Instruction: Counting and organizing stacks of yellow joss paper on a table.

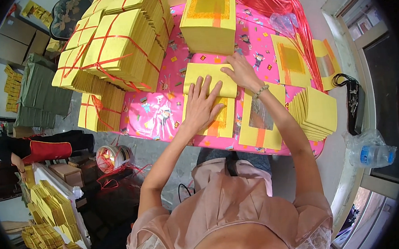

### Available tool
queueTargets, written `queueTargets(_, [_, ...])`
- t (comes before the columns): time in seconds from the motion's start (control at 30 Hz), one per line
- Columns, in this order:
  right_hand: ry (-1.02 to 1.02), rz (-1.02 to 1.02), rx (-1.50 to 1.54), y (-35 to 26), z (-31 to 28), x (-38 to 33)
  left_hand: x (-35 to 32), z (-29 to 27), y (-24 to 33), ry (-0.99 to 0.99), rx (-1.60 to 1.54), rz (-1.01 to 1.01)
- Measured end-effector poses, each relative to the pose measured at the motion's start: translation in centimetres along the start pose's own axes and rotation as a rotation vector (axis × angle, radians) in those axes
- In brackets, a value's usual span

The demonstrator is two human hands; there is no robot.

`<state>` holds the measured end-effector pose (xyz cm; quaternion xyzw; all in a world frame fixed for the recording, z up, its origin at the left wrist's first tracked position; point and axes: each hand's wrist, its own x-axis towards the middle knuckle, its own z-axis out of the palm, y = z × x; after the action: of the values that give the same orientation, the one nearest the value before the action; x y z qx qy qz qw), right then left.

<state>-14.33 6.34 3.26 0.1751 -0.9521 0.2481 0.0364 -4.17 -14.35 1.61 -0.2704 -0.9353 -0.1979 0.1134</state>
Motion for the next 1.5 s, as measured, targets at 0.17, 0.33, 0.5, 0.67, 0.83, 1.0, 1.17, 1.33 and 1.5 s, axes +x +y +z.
queueTargets(0.17, [-0.007, -0.036, 0.047, -0.5, 0.3, 1.5, 0.4, 0.2, 0.0, -0.005, 0.003, -0.012])
queueTargets(0.33, [-0.094, -0.049, 0.191, -1.3, 1.6, 2.5, 0.5, 0.3, 0.0, -0.017, 0.006, -0.015])
queueTargets(0.5, [-0.117, -0.034, 0.196, -1.6, 1.8, 2.5, 0.5, 0.3, 0.0, -0.022, 0.011, -0.015])
queueTargets(0.67, [-0.107, -0.055, 0.183, -1.6, 1.8, 2.6, 0.4, 0.5, -0.1, -0.012, 0.001, -0.020])
queueTargets(0.83, [-0.147, -0.028, 0.186, -1.7, 1.9, 2.7, 0.4, 0.5, -0.1, -0.005, -0.019, -0.023])
queueTargets(1.0, [-0.097, -0.071, 0.166, -1.0, 3.0, 2.7, 0.5, 0.5, 0.0, 0.002, -0.032, -0.024])
queueTargets(1.17, [-0.179, -0.015, 0.154, -2.0, 2.4, 2.5, 0.3, 0.6, -0.1, 0.006, -0.022, -0.026])
queueTargets(1.33, [-0.160, -0.043, 0.135, -2.0, 2.5, 2.3, 0.4, 0.7, 0.0, 0.003, -0.016, -0.027])
queueTargets(1.5, [-0.087, -0.064, 0.073, -2.8, 2.1, 1.1, 0.5, 0.9, -0.1, 0.006, -0.031, -0.023])
